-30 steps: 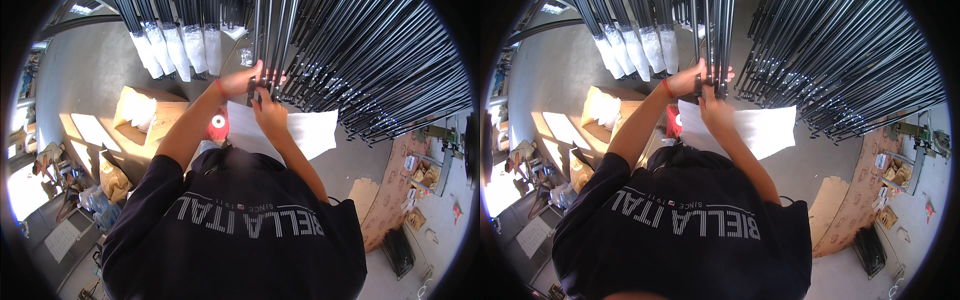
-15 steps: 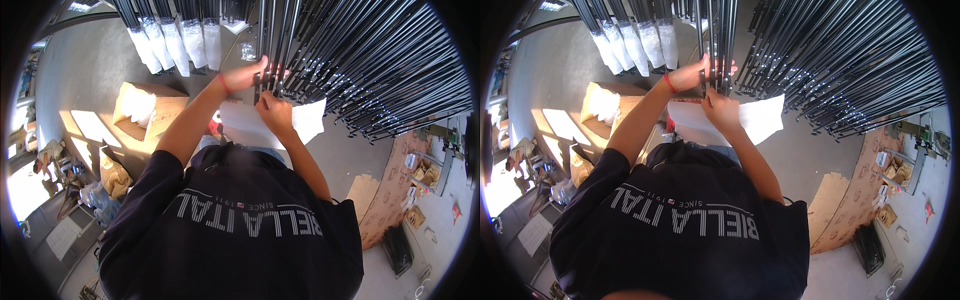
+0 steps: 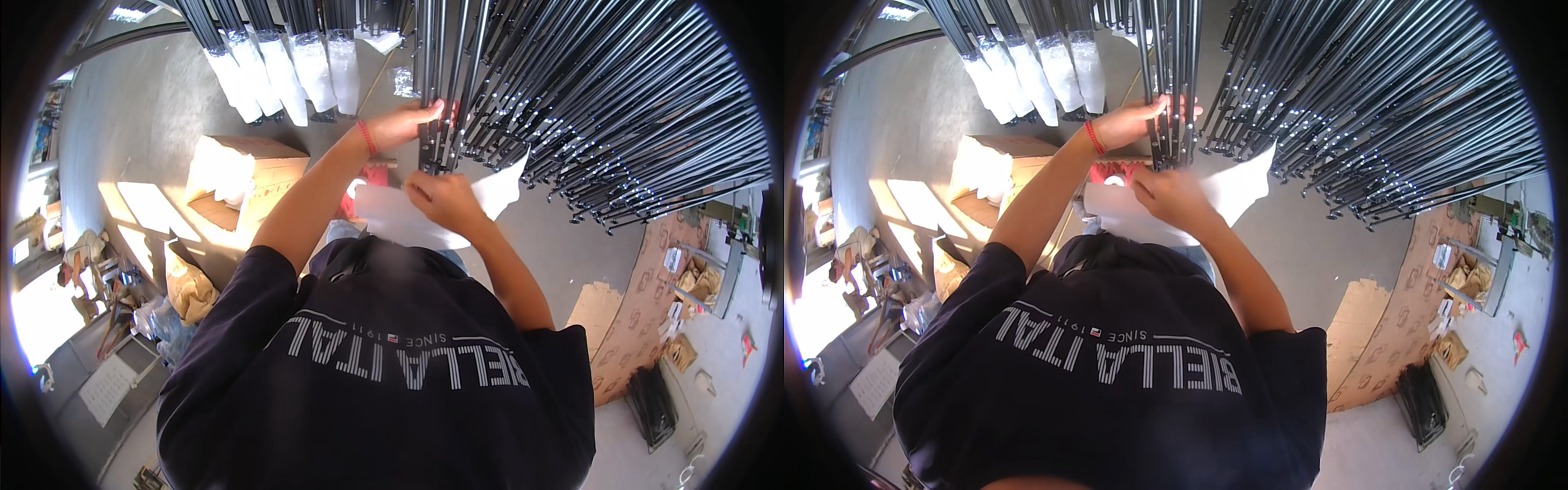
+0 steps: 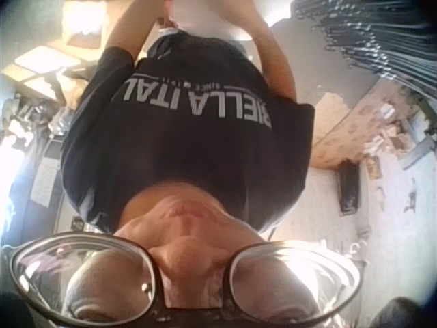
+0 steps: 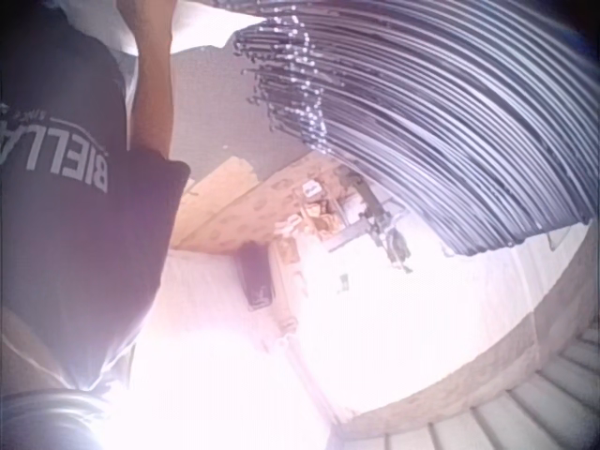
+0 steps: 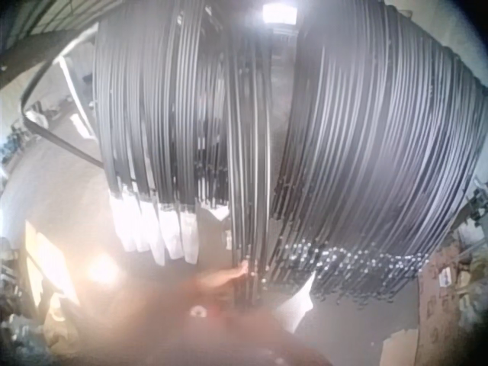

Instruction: The person wraps the ends of black metal rods with protective white foam padding and secures them with clear tape.

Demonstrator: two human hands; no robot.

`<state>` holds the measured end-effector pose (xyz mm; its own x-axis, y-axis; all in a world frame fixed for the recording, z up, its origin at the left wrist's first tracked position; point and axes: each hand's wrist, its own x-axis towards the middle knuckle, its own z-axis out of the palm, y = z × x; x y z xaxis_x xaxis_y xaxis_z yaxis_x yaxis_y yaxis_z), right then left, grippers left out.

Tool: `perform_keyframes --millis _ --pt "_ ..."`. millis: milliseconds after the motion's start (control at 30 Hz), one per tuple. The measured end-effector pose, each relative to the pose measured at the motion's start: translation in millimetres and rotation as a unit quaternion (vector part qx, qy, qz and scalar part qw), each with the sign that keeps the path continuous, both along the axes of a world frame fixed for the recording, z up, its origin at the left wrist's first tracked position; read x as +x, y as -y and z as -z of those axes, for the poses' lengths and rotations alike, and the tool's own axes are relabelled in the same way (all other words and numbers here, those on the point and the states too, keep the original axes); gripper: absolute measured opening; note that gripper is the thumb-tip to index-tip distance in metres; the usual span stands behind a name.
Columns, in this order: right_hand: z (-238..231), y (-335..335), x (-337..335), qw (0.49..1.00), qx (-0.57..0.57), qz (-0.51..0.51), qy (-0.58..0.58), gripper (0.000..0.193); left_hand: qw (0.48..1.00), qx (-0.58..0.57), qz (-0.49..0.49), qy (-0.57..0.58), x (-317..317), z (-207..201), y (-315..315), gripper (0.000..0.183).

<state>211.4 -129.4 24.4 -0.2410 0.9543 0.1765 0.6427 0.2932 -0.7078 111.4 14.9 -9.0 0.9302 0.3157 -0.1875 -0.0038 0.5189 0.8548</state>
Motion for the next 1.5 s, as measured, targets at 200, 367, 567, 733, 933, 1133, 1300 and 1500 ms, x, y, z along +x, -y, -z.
perform_keyframes --millis 200,367,567,733,933,1133,1300,1500 --pt "80 36 5 0.97 -0.204 0.127 0.04 0.019 1.0 0.014 -0.012 -0.021 0 -5 0 0.049" --pt "82 54 19 0.932 -0.351 0.051 -0.078 0.024 0.994 0.065 -0.084 -0.012 1 2 6 0.04" --pt "101 72 41 0.932 -0.331 0.042 -0.143 0.014 0.992 0.052 -0.106 -0.044 -3 -8 10 0.036" --pt "54 40 42 0.939 -0.281 0.158 -0.12 0.022 0.991 0.039 -0.122 -0.034 -11 -8 12 0.034" --pt "13 1 20 0.948 -0.205 0.243 0.023 0.032 0.987 0.064 -0.144 -0.044 -14 -11 17 0.029" --pt "22 -14 8 0.962 -0.061 0.262 0.039 0.017 0.979 0.094 -0.169 -0.06 -16 -8 19 0.023" --pt "17 -2 23 0.952 -0.108 0.282 0.041 0.018 0.98 0.045 -0.184 -0.065 -23 -6 17 0.02" --pt "37 -16 34 0.973 -0.073 0.201 0.091 0.026 0.98 -0.124 -0.152 -0.036 -32 -15 17 0.021"
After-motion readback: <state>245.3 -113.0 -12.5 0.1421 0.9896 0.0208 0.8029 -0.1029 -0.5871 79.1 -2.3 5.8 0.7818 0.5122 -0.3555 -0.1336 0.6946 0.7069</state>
